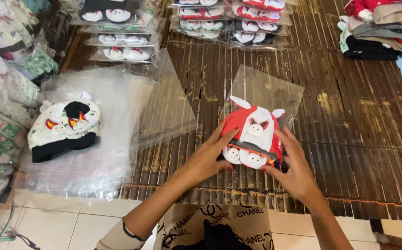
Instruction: Packaging baby hats and socks into clear plastic bags
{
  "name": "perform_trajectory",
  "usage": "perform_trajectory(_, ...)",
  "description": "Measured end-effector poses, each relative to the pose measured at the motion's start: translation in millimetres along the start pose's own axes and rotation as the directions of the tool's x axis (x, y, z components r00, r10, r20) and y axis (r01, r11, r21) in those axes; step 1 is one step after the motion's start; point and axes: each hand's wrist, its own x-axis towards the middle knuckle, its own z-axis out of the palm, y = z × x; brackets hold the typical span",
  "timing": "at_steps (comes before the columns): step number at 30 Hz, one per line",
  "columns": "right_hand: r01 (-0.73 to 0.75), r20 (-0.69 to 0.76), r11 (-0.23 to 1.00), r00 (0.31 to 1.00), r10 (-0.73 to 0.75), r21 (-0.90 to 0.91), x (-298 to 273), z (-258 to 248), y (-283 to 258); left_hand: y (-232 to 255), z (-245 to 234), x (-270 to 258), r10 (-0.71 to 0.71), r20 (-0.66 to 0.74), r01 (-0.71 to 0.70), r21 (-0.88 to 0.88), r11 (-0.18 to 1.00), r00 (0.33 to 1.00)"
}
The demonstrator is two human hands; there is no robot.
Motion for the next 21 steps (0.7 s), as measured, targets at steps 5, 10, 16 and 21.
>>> perform_trajectory(5, 0.155, -0.199, 0.949, 0.957, -0.213, -0.273, -7.0, 9.3, -6.7, -36.2, 33.9, -0.4, 0.148, -0.316, -0.022, 0.37, 0.929, 0.937)
perform_trajectory(10, 0.095, -0.332, 0.934, 0.918, -0.215, -0.344, -9.2, 15.6, 8.4, -25.0, 30.1, -9.9, 0.385, -0.429, 0.036, 0.705, 0.708, 0.817)
perform_trajectory(16, 0.1, -0.069, 0.855, 0.985, -0.157, -0.509, -4.3, 8.9, 10.0, -0.4, 16.1, -3.3, 0.062, -0.126, -0.018, 0.328, 0.945, 0.99)
perform_trajectory(21, 0.093, -0.186, 0.711, 0.934, -0.304, -0.697, 16.1, 13.1, 89.7, -22.1, 39.8, 25.4, 0.495, -0.388, 0.013, 0.797, 0.604, 0.777)
